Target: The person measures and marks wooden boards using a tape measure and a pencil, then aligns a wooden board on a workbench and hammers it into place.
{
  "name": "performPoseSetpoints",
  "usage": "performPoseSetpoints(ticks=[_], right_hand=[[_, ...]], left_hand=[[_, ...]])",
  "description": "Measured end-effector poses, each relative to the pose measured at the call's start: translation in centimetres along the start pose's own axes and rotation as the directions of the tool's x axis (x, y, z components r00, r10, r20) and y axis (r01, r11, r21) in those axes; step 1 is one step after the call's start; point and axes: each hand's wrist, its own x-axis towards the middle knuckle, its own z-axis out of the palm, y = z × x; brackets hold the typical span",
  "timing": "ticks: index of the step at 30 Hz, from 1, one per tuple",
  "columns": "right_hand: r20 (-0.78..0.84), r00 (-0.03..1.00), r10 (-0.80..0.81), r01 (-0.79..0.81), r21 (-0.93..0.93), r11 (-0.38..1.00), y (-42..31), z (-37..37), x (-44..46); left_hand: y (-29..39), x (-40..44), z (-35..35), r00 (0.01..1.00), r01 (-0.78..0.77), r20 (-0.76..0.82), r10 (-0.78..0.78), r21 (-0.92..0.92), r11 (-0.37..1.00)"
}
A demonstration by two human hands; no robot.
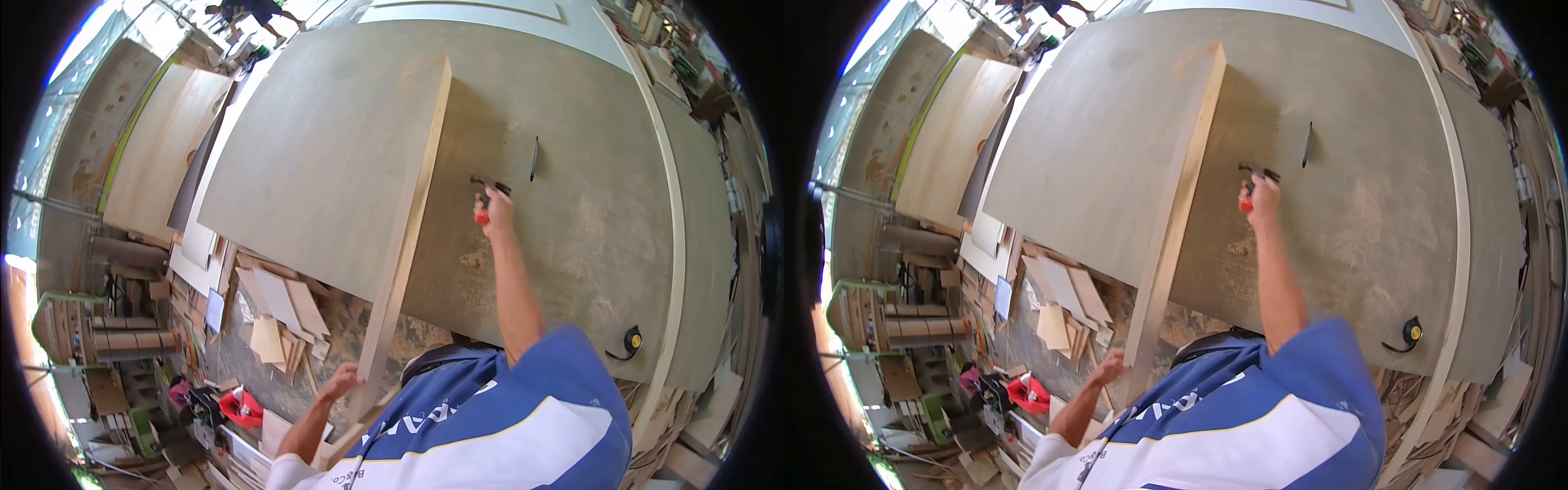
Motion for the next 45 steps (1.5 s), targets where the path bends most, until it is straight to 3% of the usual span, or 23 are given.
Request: performPoseSetpoints(ticks=[3, 4, 6, 8, 9, 14, 19, 23, 25, 26, 28, 29, 31, 33, 35, 36, 38, 41, 45], right_hand=[[0.023, 1.000, 0.006, -0.002, -0.191, 0.982, -1.7, -3.9, -6.6], [0.006, 1.000, -0.008, 0.009, -0.285, 0.959, -2.0, -5.3, -8.4], [-0.036, 0.999, 0.013, -0.026, -0.397, 0.917, -2.5, -8.3, -11.1], [0.042, 0.998, -0.056, 0.070, -0.519, 0.852, -4.9, -10.5, -14.1], [0.042, 0.995, -0.086, 0.095, -0.551, 0.829, -5.5, -11.8, -15.0], [-0.054, 0.989, -0.140, 0.087, -0.553, 0.829, -6.5, -16.6, -19.2], [-0.011, 0.985, -0.170, 0.133, -0.573, 0.809, -7.7, -19.0, -21.4], [-0.040, 0.969, -0.245, 0.161, -0.649, 0.744, -7.9, -21.0, -23.2], [-0.071, 0.962, -0.262, 0.149, -0.668, 0.729, -8.1, -22.1, -23.9], [-0.049, 0.939, -0.339, 0.201, -0.724, 0.660, -7.9, -23.0, -23.8], [-0.017, 0.911, -0.412, 0.248, -0.775, 0.581, -8.2, -24.4, -24.1], [-0.033, 0.895, -0.445, 0.241, -0.803, 0.545, -8.5, -24.9, -24.4], [-0.027, 0.879, -0.476, 0.244, -0.832, 0.498, -9.1, -26.4, -24.7], [-0.049, 0.910, -0.412, 0.205, -0.811, 0.547, -9.7, -28.2, -24.2], [-0.082, 0.911, -0.404, 0.131, -0.871, 0.473, -11.0, -27.8, -25.3], [-0.055, 0.912, -0.406, 0.151, -0.876, 0.458, -11.1, -28.4, -25.3], [0.169, 0.771, -0.614, 0.276, -0.958, 0.083, -11.3, -29.4, -25.4], [0.141, 0.774, -0.617, 0.168, -0.986, -0.014, -12.0, -28.1, -26.4], [0.218, 0.774, -0.594, 0.165, -0.976, -0.142, -12.5, -28.0, -26.2]], left_hand=[[0.1, 2.7, -2.2, 0.998, -0.064, 0.017, 0.064, 0.009, 0.998], [2.9, 2.9, -0.5, 0.994, -0.073, -0.070, 0.086, 0.165, 0.984], [5.5, 4.9, -1.1, 0.999, -0.043, -0.016, 0.044, 0.097, 0.994], [4.2, 3.5, 1.0, 0.999, -0.040, 0.010, 0.040, -0.009, 0.999], [5.8, 4.8, 1.2, 0.999, -0.047, 0.028, 0.046, 0.022, 0.999], [9.6, 10.2, 3.1, 0.978, -0.208, -0.003, 0.209, 0.048, 0.977], [10.1, 10.7, 4.8, 0.996, -0.087, 0.028, 0.085, 0.086, 0.993], [10.8, 12.3, 5.2, 0.989, -0.147, 0.041, 0.143, 0.164, 0.975], [12.2, 11.6, 7.9, 0.992, -0.080, -0.054, 0.114, 0.427, 0.901], [12.6, 11.4, 9.6, 0.993, -0.075, -0.056, 0.108, 0.424, 0.902], [13.5, 11.8, 13.1, 0.942, -0.214, -0.109, 0.319, 0.537, 0.816], [13.1, 12.7, 13.3, 0.941, -0.214, -0.112, 0.320, 0.534, 0.818], [13.2, 14.2, 14.6, 0.854, -0.148, -0.240, 0.462, 0.739, 0.657], [14.5, 14.5, 17.4, 0.831, 0.078, -0.393, 0.394, 0.783, 0.617], [14.1, 16.1, 18.3, 0.750, 0.129, -0.367, 0.550, 0.897, 0.422], [14.1, 16.6, 19.2, 0.736, 0.122, -0.378, 0.562, 0.890, 0.439], [13.8, 16.9, 20.8, 0.697, 0.195, -0.358, 0.621, 0.929, 0.315], [13.0, 17.4, 22.6, 0.681, 0.210, -0.378, 0.627, 0.921, 0.328], [10.7, 19.1, 24.0, 0.648, 0.169, -0.344, 0.680, 0.935, 0.312]])
